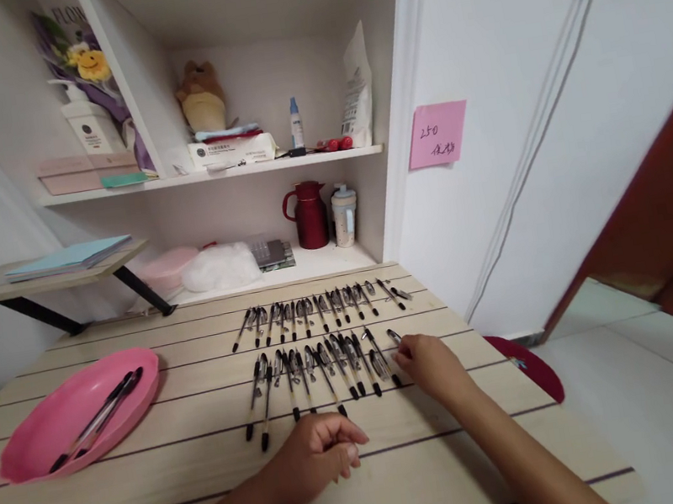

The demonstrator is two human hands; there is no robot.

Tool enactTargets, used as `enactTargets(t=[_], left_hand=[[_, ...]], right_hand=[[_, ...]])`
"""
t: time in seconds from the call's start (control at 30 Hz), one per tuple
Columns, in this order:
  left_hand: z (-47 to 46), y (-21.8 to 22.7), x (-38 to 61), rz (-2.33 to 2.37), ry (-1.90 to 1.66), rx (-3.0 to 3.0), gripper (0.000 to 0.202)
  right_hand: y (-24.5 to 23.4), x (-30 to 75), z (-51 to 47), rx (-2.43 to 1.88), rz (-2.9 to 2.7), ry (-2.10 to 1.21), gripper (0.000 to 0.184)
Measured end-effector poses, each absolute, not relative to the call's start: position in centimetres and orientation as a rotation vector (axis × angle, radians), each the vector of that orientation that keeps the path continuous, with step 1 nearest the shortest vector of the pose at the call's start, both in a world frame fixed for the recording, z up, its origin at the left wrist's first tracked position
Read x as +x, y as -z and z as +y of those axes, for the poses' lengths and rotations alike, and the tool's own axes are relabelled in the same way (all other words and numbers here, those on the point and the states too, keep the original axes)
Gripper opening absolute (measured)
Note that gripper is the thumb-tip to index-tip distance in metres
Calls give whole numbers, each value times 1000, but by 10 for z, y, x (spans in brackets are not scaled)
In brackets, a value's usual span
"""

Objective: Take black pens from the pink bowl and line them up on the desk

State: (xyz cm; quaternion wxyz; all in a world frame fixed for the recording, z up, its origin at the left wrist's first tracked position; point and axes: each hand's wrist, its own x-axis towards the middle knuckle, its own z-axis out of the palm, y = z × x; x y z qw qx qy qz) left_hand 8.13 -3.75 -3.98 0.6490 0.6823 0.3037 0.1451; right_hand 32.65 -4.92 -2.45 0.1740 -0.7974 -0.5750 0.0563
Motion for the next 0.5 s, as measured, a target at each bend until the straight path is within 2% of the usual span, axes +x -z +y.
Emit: enactTargets(t=[0.23, 0.5], left_hand=[[-38, 42, 83, 655, -354, 1542, 23], [-40, 43, 81, 682, -398, 1487, 20]], right_hand=[[30, 294, -58, -2487, -1616, -117, 17], [38, 295, -79, -2340, -1316, -212, 18]])
